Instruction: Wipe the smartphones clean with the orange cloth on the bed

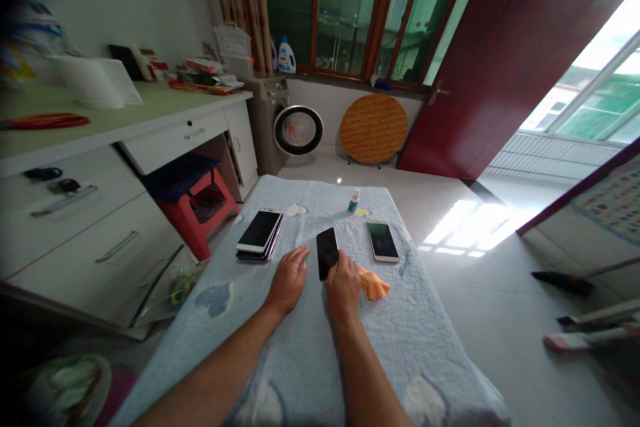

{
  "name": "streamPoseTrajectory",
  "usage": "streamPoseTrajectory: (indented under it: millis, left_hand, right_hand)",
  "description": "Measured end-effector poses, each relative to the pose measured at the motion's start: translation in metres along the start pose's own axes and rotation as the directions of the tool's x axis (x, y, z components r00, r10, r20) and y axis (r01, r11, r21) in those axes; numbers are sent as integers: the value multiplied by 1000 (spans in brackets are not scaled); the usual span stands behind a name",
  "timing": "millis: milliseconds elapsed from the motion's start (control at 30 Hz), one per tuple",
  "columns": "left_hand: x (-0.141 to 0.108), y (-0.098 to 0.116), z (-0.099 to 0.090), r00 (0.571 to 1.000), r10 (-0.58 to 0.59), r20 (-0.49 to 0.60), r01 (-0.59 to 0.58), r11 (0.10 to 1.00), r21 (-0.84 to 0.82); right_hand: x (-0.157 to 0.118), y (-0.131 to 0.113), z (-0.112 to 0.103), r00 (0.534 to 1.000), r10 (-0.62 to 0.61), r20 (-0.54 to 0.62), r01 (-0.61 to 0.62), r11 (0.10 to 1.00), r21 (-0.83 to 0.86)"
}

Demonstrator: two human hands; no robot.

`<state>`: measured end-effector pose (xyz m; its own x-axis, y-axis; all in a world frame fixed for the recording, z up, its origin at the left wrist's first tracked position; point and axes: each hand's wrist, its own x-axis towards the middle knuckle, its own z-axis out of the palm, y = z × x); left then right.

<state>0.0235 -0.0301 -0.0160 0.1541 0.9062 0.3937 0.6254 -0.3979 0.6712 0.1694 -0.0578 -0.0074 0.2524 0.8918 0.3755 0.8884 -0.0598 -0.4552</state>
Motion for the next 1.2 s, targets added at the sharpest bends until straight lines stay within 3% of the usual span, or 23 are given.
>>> streamPoseTrajectory:
  millis: [367, 800, 1200]
  left_hand:
    - [-1, 2, -1, 1000, 16, 16, -16, 1000, 21]
    - [-1, 2, -2, 1000, 20, 12, -20, 1000, 3]
    - [-1, -3, 3, 999, 37, -40, -38, 999, -31]
  right_hand:
    - [2, 0, -2, 998, -46, 44, 55, 974, -218]
    - [1, -16, -8, 997, -16, 72, 27, 988, -149]
    - [12, -33, -9, 974, 42, 224, 7, 977, -214]
